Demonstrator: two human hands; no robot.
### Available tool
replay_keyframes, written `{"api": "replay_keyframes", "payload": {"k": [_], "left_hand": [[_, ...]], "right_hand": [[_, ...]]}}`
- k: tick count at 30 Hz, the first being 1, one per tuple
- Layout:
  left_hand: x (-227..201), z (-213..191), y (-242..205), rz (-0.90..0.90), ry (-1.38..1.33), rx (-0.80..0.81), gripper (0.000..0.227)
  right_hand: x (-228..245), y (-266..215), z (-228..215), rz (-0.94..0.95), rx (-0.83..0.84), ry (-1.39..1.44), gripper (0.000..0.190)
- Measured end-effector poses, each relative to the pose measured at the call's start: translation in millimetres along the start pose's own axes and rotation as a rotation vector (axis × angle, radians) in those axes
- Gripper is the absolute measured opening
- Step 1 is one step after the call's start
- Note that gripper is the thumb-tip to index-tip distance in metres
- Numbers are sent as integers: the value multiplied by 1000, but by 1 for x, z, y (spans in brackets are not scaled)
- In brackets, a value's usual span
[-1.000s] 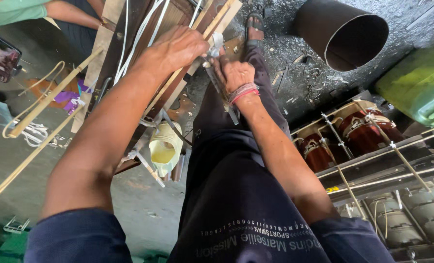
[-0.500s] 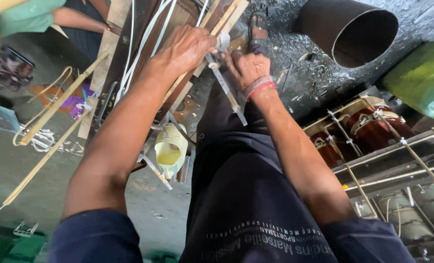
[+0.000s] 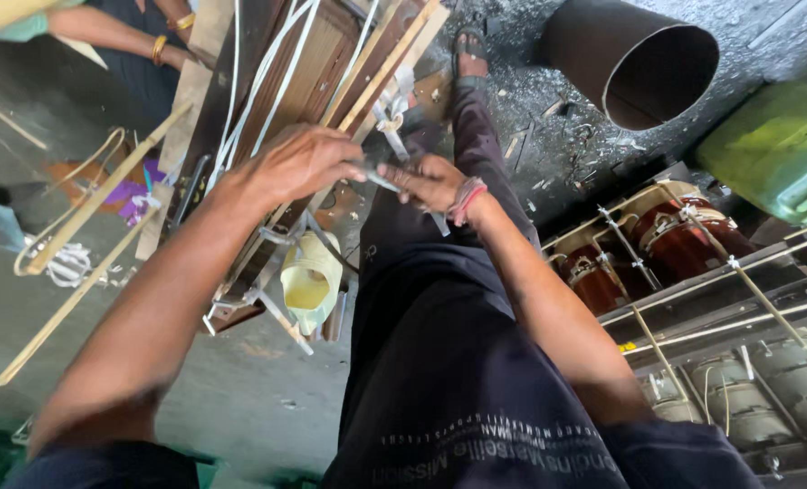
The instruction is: The person walks through a cluttered workshop and uses a knife to sharpen the ends of thin wooden sticks clamped to a workbench. The person repeatedly repositions the sticks and shaves off wood to create pointed tips.
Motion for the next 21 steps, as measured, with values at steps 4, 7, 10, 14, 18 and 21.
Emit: {"api": "replay_keyframes", "payload": {"k": [4, 7, 10, 14, 18, 21], "left_hand": [[22, 8, 3, 65, 172, -228, 11], [38, 25, 31, -23, -18, -177, 15], [55, 24, 53, -80, -128, -246, 21], [39, -8, 48, -79, -124, -251, 22], [-3, -65, 33, -76, -339, -243, 21], [-8, -85, 30, 97, -172, -386, 18]], "right_hand": [[-3, 7, -8, -63, -127, -185, 67], [-8, -1, -19, 39, -373, -684, 64], [2, 3, -25, 61, -534, -807, 59], [30, -2, -6, -38, -548, -627, 57], [68, -44, -17, 30, -710, -616, 48], [70, -72, -17, -148, -683, -628, 51]]}}
Point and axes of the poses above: each hand's wrist, its own y-axis towards the middle knuckle, its own z-axis out of the palm, x = y × z, the point moved 2 cm from there along y, towards the middle knuckle, and after that the axes turned 11 degrees about x, right-handed, at the moved point
